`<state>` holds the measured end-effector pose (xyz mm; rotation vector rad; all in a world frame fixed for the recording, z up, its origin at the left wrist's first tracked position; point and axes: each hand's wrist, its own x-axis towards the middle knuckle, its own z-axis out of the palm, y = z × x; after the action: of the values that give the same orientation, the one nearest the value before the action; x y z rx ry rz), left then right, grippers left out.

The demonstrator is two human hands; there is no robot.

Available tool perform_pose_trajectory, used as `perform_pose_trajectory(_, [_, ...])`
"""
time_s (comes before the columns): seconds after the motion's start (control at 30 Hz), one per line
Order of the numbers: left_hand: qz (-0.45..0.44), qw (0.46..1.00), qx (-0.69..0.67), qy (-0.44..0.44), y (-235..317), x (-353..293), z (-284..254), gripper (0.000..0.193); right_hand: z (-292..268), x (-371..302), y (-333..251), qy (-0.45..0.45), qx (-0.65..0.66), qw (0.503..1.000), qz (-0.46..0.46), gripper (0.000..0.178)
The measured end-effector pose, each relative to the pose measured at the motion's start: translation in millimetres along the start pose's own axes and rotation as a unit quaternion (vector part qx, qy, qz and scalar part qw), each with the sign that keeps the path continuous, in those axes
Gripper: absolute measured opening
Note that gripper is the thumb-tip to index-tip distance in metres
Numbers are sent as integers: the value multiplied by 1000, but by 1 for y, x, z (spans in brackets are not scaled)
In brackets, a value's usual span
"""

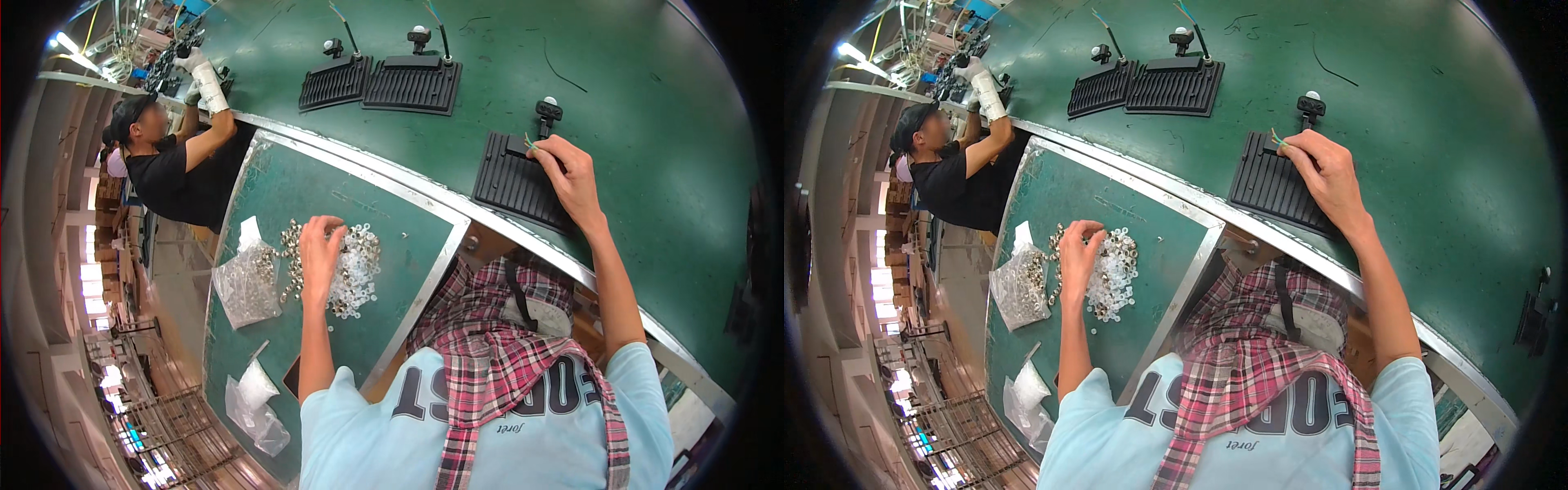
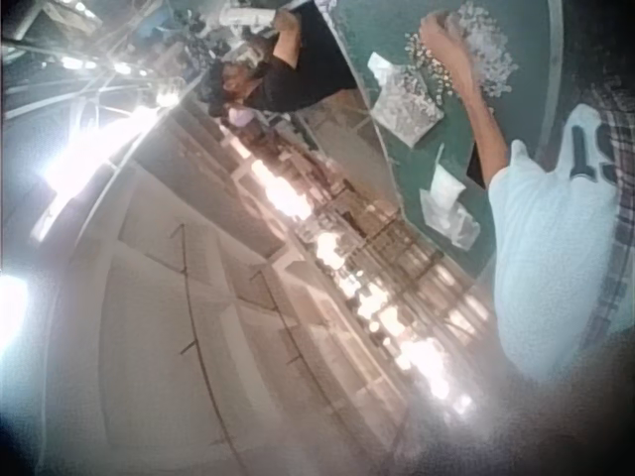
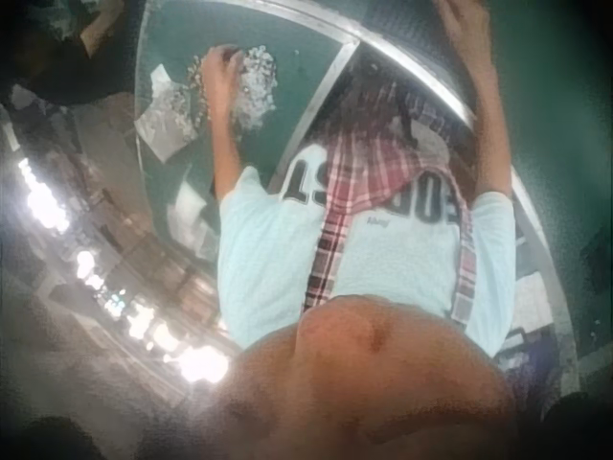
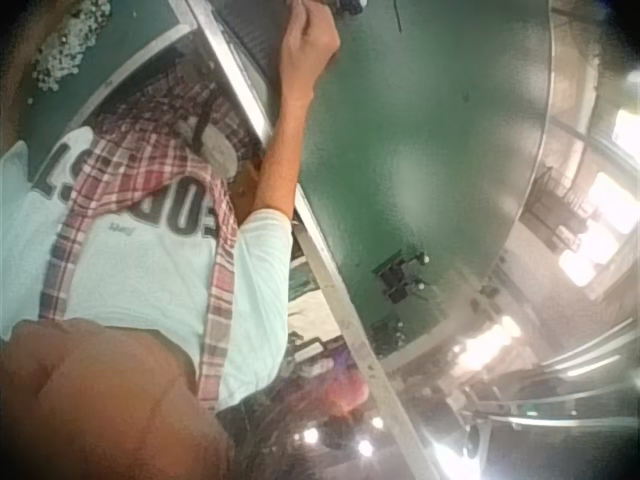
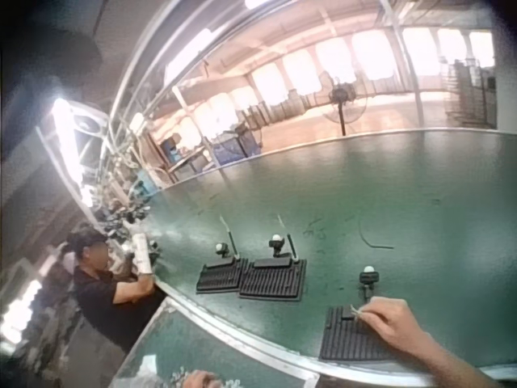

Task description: The person attaches washers onto the wires of light fixtures, sorts washers and fasteners from plastic bags on the table, and slides the assembled light fixtures along the conveyor belt.

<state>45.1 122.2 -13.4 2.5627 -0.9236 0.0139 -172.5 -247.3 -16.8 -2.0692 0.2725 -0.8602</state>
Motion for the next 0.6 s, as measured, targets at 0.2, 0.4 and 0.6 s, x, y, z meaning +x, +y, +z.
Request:
perform_pose_trajectory(0.2, [0, 998, -67, 11, -5, 25, 6, 11, 3, -3, 3, 2, 2, 1000, 5, 13])
perform_pose_trajectory(0.4, [84, 996, -18, 22, -11, 46, 13, 13, -1, -2, -1, -27, 8, 999, 44, 16])
perform_pose_trajectory(0.6, [-60, 896, -435, -61, 88, 73, 33, 22, -14, 0, -4, -116, 26, 990, 72, 20])
